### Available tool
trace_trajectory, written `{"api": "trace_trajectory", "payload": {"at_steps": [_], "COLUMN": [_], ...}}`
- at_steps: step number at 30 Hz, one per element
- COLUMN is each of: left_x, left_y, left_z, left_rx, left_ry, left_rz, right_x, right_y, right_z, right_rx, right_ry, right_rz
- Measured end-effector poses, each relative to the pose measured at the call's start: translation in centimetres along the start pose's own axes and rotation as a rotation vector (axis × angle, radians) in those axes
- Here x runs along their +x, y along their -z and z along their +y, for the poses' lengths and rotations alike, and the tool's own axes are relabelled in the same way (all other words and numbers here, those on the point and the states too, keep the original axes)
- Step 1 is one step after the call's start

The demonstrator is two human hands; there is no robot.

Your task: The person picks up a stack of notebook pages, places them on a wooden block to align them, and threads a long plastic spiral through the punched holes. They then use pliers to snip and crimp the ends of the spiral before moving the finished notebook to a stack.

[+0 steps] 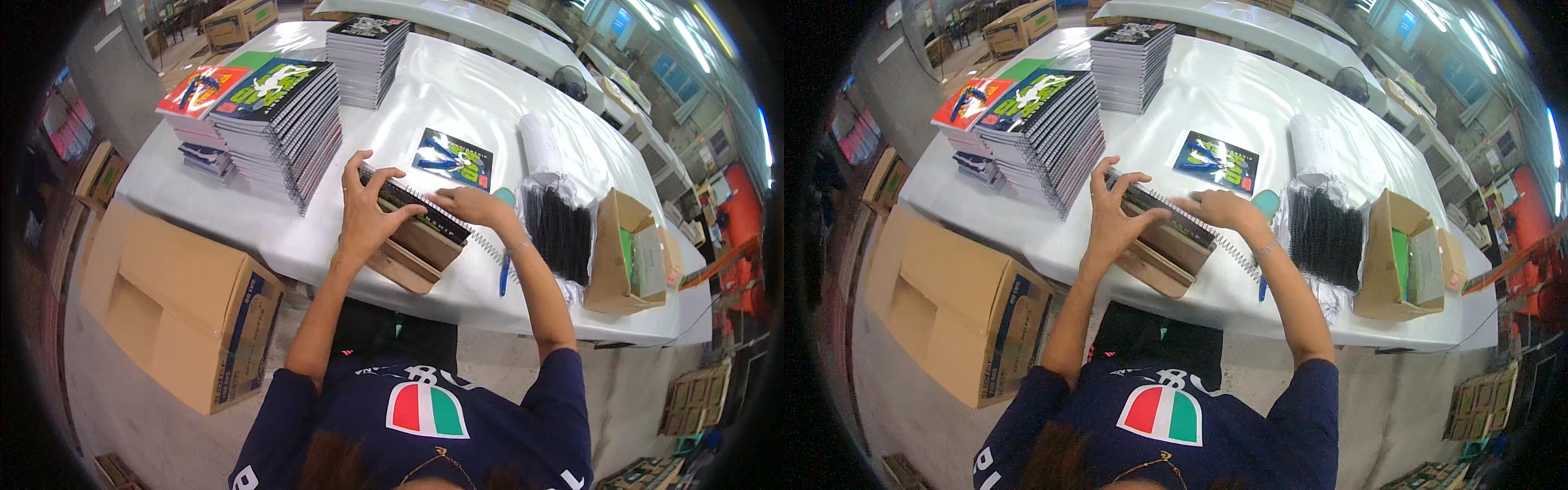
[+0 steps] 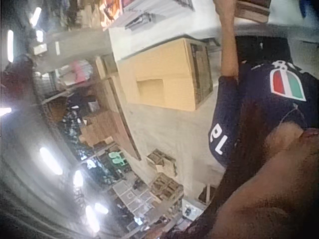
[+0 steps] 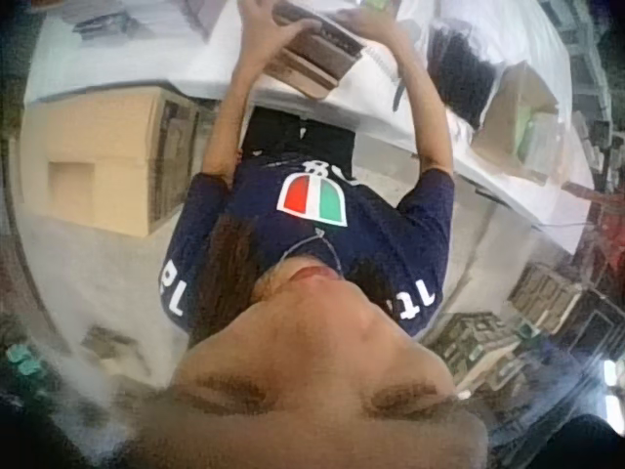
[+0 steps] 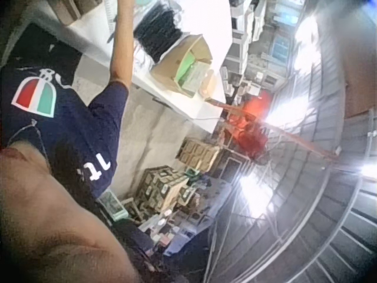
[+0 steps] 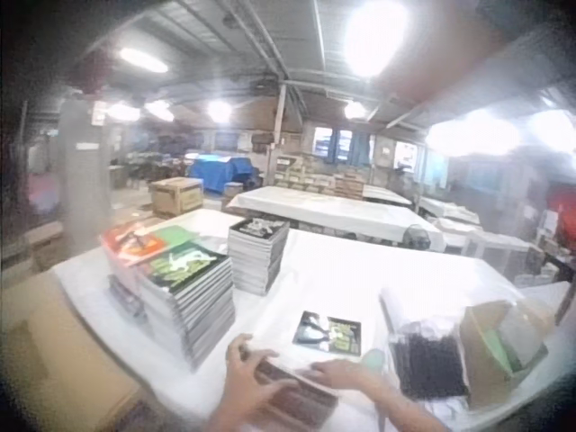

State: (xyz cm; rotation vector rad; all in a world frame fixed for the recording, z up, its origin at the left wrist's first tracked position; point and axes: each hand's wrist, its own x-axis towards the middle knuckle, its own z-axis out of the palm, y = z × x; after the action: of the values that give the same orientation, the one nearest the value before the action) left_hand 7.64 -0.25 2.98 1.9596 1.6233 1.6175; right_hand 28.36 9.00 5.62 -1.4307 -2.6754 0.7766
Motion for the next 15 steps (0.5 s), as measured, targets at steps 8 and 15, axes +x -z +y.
{"api": "trace_trajectory", "payload": {"at_steps": [8,15], "left_x": [0.3,0.2], "left_y": [0.6,-0.3], "left_z": [-0.3,-0.4], "left_rx": [-0.059,-0.049], "left_ry": [0.081,0.059], "left_rz": [-0.03,-0.027], "right_x": [-0.6,0.0], "right_y": [1.7,2.0], "right_z": [-4.5,1.0], "right_rx": [0.109,0.542], "right_ry": [-0.072,0.1], "right_rz": [-0.086,0.114]}}
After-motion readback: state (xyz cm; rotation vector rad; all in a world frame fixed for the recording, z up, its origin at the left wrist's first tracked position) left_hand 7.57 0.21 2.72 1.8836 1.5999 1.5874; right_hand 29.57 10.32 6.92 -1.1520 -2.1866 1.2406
